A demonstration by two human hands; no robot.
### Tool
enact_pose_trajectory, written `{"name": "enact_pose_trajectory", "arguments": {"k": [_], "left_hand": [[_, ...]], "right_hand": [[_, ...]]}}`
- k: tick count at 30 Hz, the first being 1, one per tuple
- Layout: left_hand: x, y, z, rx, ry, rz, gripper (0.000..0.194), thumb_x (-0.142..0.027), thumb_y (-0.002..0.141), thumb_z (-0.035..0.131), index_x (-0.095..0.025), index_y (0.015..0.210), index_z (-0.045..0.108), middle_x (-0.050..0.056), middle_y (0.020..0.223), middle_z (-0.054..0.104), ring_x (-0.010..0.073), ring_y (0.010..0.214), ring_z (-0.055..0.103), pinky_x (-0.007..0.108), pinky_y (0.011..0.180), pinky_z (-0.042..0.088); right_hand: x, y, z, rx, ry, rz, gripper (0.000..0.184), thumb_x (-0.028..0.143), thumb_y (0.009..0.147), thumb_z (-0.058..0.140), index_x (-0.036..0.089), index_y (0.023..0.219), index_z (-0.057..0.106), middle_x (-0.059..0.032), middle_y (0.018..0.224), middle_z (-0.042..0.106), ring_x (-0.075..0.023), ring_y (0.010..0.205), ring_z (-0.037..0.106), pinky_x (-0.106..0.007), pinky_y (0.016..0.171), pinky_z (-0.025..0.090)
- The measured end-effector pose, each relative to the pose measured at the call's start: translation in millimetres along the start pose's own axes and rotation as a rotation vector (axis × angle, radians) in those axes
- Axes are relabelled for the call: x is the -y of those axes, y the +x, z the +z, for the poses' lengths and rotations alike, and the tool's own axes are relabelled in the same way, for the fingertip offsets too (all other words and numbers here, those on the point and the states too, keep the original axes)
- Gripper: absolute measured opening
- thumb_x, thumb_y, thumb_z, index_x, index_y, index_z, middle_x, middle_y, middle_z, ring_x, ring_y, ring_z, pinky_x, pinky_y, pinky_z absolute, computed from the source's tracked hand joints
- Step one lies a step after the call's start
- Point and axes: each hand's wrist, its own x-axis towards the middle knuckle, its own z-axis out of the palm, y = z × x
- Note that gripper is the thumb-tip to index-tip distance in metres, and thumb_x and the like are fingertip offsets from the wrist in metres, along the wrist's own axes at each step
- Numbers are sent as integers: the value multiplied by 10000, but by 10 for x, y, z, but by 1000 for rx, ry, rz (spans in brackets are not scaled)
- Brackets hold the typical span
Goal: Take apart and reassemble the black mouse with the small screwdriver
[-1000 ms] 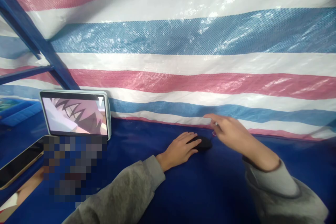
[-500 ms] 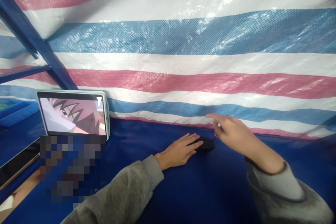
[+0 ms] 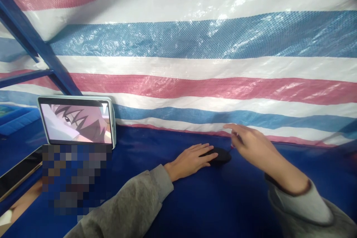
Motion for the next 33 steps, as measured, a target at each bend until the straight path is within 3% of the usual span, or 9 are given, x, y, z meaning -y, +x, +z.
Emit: {"name": "enact_pose_trajectory", "arguments": {"k": [6,14,19,24,30,33], "left_hand": [[-6,0,-10,-6,1,-15,412,-350,1028,442,-242,1426,447,96,1477,471,225,1382,432,392,1108,407],[-15,-9,-15,-8,15,-24,392,-332,1032,437,-254,1416,456,84,1474,473,224,1374,435,380,1081,416],[-13,-6,-8,-7,19,-24,394,-329,1034,430,-252,1419,454,84,1477,468,228,1375,429,389,1088,405],[-19,-4,-23,-11,19,-27,393,-317,1033,427,-255,1420,454,82,1474,470,226,1376,425,390,1083,406],[-22,-4,-38,-14,20,-31,387,-326,1036,414,-248,1410,469,82,1472,475,231,1360,442,387,1078,405],[-24,-3,-37,-15,21,-35,385,-336,1039,403,-248,1406,474,77,1468,481,227,1355,447,387,1070,412]], "right_hand": [[28,-3,8,0,-10,-26,389,183,905,387,213,1223,610,-79,1066,715,-228,876,690,-328,751,492],[50,4,-12,34,10,10,369,246,919,402,210,1218,615,-71,961,746,-236,820,697,-329,720,493],[41,8,-16,47,-7,-8,420,175,876,393,209,1239,603,-69,992,726,-210,780,690,-315,705,487],[43,9,-4,42,12,18,388,257,931,365,211,1229,609,-72,963,739,-224,787,692,-323,693,485],[47,28,-12,43,29,11,429,186,869,404,207,1247,606,-65,989,728,-205,767,683,-317,701,485],[66,37,-17,45,53,18,402,251,921,374,203,1240,614,-70,959,737,-204,748,682,-315,684,483]]}}
